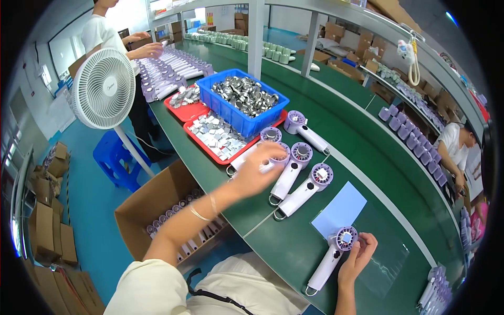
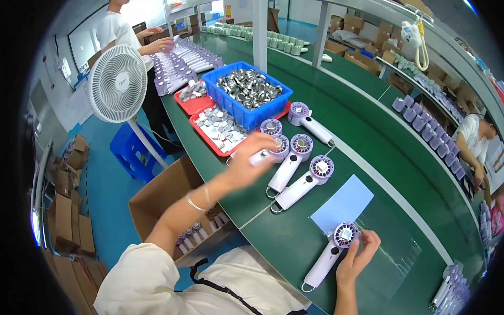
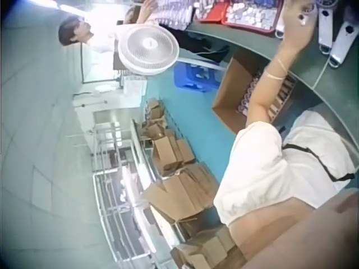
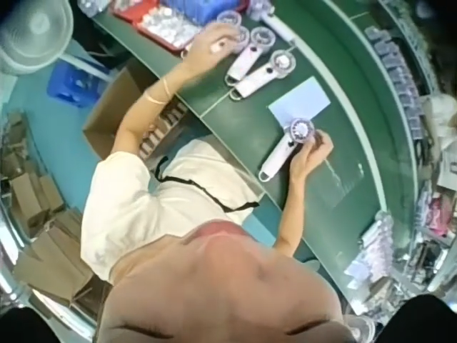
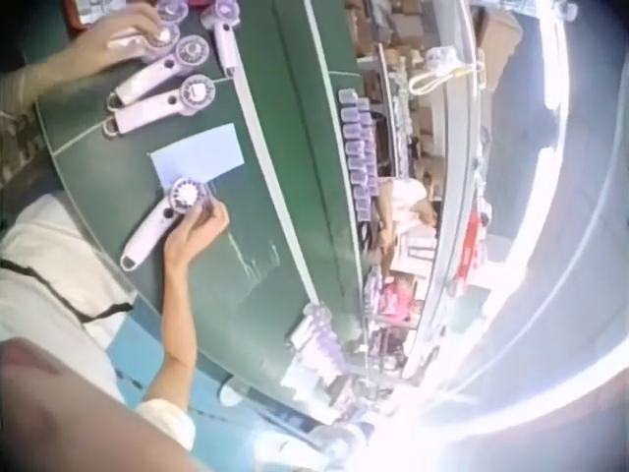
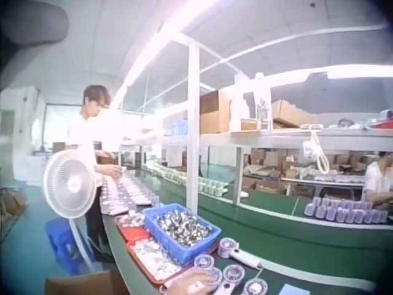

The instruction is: The person attaches thermal pads and metal plates onto handheld fan heads by hand on an assembly line. The person then rearranges the fans along the conveyor table and tests a fan by pressing its power button.

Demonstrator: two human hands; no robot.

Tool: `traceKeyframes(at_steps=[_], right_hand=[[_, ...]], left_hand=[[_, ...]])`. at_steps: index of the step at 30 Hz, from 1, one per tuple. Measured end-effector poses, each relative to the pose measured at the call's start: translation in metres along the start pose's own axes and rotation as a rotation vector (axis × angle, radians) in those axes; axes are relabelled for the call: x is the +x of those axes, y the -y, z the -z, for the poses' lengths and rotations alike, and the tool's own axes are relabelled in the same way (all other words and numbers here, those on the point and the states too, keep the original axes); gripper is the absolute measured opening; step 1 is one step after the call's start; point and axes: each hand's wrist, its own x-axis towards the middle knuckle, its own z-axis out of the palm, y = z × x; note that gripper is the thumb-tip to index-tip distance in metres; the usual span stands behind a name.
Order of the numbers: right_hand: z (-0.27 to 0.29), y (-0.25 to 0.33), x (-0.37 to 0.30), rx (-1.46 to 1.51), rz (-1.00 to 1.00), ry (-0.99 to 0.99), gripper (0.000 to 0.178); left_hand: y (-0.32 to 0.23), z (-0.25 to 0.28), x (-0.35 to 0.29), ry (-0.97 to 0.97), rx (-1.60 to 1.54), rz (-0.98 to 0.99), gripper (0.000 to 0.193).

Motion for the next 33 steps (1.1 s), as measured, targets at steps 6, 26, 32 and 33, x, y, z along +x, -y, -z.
traceKeyframes(at_steps=[6, 26, 32, 33], right_hand=[[-0.006, 0.005, -0.005, -0.011, -0.011, 0.033, 0.022], [-0.006, 0.005, -0.004, -0.029, 0.013, 0.021, 0.023], [-0.012, 0.006, -0.002, 0.016, 0.026, 0.019, 0.023], [-0.009, 0.006, -0.002, 0.020, 0.021, 0.009, 0.024]], left_hand=[[0.101, 0.117, -0.022, -0.026, 0.712, 0.263, 0.034], [0.118, 0.110, -0.016, -0.109, 0.823, 0.255, 0.014], [0.113, 0.137, 0.053, -0.227, 0.869, -0.026, 0.023], [0.118, 0.132, 0.067, -0.190, 0.866, -0.013, 0.023]])
